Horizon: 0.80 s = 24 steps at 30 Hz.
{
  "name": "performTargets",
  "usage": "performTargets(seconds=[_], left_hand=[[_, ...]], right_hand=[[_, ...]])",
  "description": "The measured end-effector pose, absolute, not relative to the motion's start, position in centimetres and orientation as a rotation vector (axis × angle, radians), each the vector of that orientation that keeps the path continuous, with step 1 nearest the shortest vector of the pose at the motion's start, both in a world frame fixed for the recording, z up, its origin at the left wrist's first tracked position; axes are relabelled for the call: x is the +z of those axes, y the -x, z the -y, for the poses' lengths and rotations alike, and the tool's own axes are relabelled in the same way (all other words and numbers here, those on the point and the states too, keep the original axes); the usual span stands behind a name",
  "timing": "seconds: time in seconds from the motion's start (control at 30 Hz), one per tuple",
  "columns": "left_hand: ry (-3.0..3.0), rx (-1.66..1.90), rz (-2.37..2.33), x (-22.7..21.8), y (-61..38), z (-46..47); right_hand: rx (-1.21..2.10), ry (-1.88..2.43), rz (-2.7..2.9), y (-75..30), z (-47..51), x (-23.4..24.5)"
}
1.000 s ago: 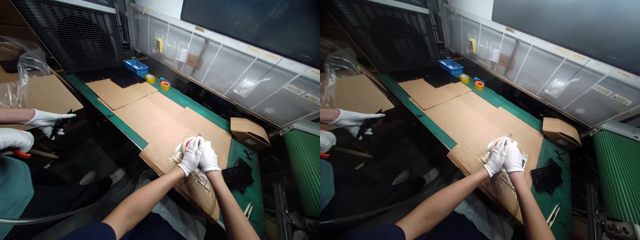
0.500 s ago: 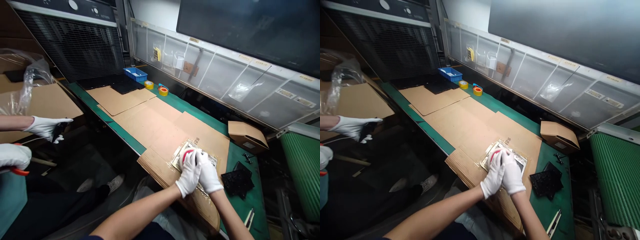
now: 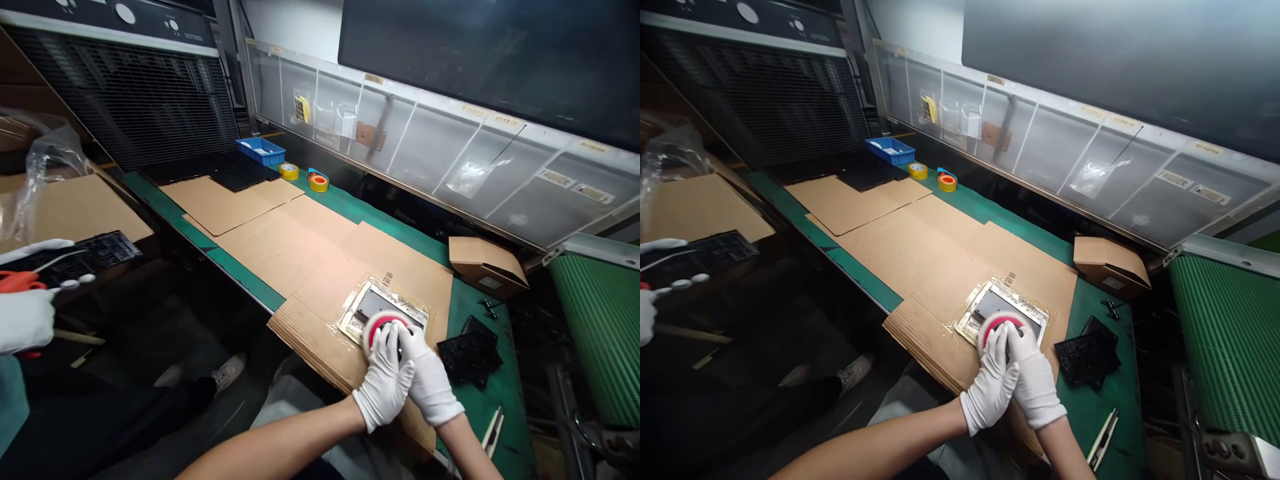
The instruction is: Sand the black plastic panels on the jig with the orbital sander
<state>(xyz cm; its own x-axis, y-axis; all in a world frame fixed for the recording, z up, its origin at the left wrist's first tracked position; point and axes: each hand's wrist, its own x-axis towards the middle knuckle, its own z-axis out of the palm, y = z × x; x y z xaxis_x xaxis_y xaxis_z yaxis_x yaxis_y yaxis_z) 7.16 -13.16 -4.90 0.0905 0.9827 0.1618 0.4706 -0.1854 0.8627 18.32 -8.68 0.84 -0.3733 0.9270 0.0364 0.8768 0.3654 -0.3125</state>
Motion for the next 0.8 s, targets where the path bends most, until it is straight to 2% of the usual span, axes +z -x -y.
performTargets(seconds=[0.2, 0.4, 0.57, 0.8], left_hand=[[-1.780, 1.017, -1.380, -2.9, -9.2, 10.3], [-1.886, 0.963, -1.305, -4.0, -9.4, 12.6], [-1.903, 0.955, -1.295, -2.8, -9.3, 10.4], [-1.672, 1.050, -1.553, -5.8, -6.4, 15.0]], right_hand=[[0.199, 1.990, 2.208, -19.8, 7.5, 2.1], [0.256, 1.875, 2.312, -21.0, 9.5, 1.1], [0.146, 2.100, 2.200, -20.2, 8.0, 2.2], [0.359, 1.698, 2.566, -16.3, 8.2, 1.8]])
